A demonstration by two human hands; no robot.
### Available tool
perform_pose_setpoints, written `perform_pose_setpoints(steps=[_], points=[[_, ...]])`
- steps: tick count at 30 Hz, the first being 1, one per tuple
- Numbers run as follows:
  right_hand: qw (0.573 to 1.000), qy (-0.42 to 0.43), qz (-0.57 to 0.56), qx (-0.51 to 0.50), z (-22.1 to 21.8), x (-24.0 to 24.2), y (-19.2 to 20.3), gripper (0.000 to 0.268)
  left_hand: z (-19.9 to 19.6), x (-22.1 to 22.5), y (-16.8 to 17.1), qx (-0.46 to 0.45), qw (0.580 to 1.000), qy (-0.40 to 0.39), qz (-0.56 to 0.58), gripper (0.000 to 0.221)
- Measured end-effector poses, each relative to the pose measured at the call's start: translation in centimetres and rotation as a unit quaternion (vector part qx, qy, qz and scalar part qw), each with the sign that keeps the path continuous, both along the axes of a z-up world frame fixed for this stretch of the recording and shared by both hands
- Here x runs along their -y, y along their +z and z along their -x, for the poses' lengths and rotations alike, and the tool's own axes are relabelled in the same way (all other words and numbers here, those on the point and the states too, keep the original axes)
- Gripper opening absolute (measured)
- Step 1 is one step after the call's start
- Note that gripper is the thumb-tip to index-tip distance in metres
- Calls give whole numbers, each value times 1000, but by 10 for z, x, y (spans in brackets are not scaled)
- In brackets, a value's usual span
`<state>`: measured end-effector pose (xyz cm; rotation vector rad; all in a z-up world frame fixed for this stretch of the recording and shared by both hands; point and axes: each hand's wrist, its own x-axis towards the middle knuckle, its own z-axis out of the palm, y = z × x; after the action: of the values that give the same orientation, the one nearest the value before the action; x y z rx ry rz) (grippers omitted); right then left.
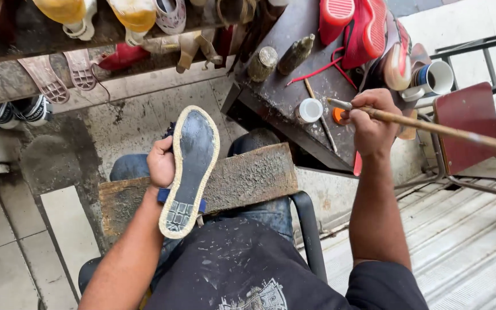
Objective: Applying adhesive to a shoe sole using a brush at a repair bench
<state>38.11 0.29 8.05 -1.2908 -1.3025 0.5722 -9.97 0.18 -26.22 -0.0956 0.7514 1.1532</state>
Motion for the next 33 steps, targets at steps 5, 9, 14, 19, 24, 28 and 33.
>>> perform_pose_setpoints(steps=[5, 9, 14, 19, 24, 28, 33], points=[[993, -26, 82, 86, -1, -4, -28, 20, -59, 28, 155, -188, 966, -26, -177, 36], [985, -37, 99, 135, -11, -10, -61, 22, -78, 39, 229, 0, 998, -49, -42, 41], [985, -35, 113, 124, -16, -15, -77, 21, -80, 40, 240, 14, 996, -76, -42, 48], [997, -49, 58, -13, -17, -7, -79, 20, -78, 37, 246, -1, 993, -116, -38, 54], [939, -83, 126, -310, -1, 0, -84, 24, -80, 38, 212, 81, 991, -103, -34, 67], [944, -110, 116, -289, -6, 4, -92, 14, -93, 29, 237, 101, 991, -88, -6, 67], [921, 26, -16, -389, 59, 16, -14, 18, -101, -4, 173, 49, 977, -188, -86, 67]])
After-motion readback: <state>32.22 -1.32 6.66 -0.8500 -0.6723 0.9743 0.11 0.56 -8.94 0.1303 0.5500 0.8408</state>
